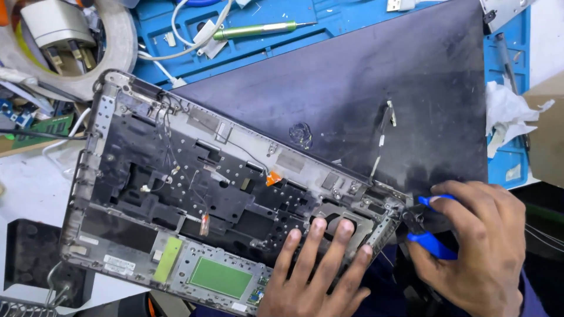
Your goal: Using pliers to remove small plastic components and tabs from a laptop chassis during disassembly.
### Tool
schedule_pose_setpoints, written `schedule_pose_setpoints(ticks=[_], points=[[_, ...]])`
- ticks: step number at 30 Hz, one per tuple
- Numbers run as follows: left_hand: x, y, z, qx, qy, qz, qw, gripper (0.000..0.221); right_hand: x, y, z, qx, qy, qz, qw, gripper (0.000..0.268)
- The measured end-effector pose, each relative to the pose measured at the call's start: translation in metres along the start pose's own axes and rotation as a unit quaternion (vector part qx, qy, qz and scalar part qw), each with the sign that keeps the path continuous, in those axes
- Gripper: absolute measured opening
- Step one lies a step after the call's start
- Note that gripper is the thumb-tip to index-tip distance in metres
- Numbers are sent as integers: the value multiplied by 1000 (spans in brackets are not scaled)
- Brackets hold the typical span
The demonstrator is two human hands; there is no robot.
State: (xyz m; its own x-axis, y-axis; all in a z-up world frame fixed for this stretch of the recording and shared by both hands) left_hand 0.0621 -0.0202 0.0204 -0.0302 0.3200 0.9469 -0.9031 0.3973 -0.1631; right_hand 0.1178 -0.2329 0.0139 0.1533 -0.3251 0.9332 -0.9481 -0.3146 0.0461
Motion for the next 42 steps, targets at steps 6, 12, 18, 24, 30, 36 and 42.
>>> schedule_pose_setpoints(ticks=[6,12,18,24,30,36,42], points=[[-9,6,4,28,-23,-24,999,44,5,-4,-9,52,-18,30,998,45],[-8,7,4,20,-42,-40,998,46,3,5,-5,14,-12,14,1000,50],[-11,6,3,14,-74,13,997,45,2,7,-3,14,-13,6,1000,55],[-8,5,3,22,-50,-17,998,45,6,0,-8,22,-15,19,999,52],[-6,3,3,35,-37,-20,999,44,6,2,-7,14,-12,2,1000,56],[-1,-1,0,4,-23,-2,1000,41,15,-11,-23,14,39,7,999,43],[6,-4,-2,-10,-11,41,999,43,25,-9,-36,50,42,41,997,43]])
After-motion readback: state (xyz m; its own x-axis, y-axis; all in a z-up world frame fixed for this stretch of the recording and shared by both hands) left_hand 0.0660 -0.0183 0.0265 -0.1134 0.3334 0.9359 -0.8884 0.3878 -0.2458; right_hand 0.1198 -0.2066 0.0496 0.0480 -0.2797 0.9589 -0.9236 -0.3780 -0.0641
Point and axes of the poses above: each hand's wrist, its own y-axis away from the middle knuckle, its own x-axis out of the back of the hand, z = x × y, the point moved 5 cm from there along -y, towards the middle knuckle, and after that the axes turned 9 degrees about -y, right-handed, at the moved point
